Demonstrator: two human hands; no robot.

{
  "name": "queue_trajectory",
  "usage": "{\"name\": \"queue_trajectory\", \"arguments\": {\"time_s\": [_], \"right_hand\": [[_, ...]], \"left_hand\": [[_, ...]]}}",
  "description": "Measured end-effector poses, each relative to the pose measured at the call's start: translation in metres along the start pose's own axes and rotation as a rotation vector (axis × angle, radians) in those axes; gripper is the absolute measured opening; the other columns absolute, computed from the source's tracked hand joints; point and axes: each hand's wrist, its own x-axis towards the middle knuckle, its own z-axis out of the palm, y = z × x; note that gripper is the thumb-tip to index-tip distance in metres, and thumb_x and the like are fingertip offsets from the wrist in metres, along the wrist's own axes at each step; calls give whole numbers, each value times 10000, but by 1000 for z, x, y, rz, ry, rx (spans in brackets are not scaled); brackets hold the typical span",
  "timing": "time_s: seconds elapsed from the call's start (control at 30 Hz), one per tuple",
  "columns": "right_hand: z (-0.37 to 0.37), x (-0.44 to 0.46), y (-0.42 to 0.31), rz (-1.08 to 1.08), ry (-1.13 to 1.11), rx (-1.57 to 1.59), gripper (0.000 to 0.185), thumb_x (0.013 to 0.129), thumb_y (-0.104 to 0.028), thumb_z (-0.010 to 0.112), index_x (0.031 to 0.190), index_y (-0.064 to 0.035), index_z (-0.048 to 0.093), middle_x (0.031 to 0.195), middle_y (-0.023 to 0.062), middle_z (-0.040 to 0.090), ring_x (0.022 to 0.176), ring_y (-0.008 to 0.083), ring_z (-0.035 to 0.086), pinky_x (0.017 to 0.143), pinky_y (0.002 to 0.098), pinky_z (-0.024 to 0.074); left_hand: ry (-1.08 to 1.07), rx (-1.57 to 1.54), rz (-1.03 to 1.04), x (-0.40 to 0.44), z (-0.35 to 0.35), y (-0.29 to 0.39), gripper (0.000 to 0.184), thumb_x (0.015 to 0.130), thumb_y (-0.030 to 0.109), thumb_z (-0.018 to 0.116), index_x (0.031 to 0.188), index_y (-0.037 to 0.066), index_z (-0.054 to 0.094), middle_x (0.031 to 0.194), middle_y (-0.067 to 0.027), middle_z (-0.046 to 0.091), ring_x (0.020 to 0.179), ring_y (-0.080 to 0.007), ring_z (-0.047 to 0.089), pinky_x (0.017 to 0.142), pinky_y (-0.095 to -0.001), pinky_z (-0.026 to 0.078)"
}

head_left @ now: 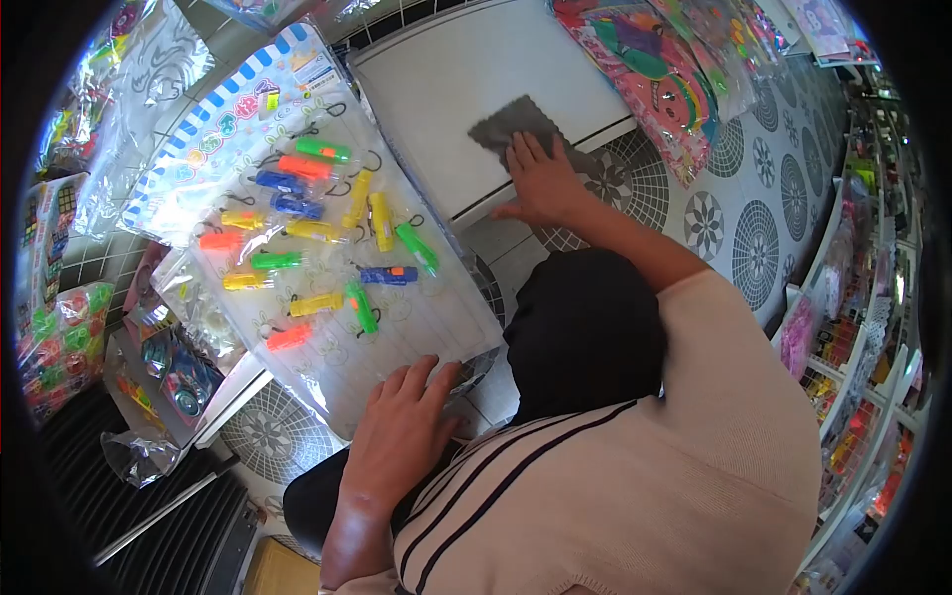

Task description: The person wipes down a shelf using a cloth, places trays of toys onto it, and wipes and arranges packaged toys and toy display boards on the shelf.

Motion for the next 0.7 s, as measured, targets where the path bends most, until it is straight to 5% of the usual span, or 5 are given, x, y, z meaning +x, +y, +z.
{"name": "queue_trajectory", "arguments": {"time_s": [0.27,0.43,0.57,0.7], "right_hand": [[-7,108,102,429,-21,158,1015,725,-756,400,1352,38,310,1429,211,262,1325,359,245,1014,608,220],[35,63,126,577,162,153,1007,744,-752,393,1322,70,325,1383,281,290,1286,399,299,1007,565,261],[61,13,66,369,291,36,960,769,-691,442,1300,99,316,1358,310,293,1274,411,306,1015,552,245],[27,-10,-22,-117,200,164,877,808,-614,468,1341,59,292,1427,262,213,1335,368,206,1059,524,181]], "left_hand": [[49,-11,-26,-15,-4,9,562,735,146,660,1249,87,440,1255,-145,460,1147,-325,445,956,-406,370],[48,-33,-21,-35,-4,10,560,735,167,660,1247,89,447,1253,-141,460,1152,-322,442,962,-408,364],[57,-36,4,-43,-6,9,564,730,175,665,1245,89,453,1256,-138,460,1155,-323,441,964,-408,362],[35,-38,24,-39,-8,7,567,728,174,667,1245,90,452,1256,-137,460,1154,-323,442,964,-408,362]]}}
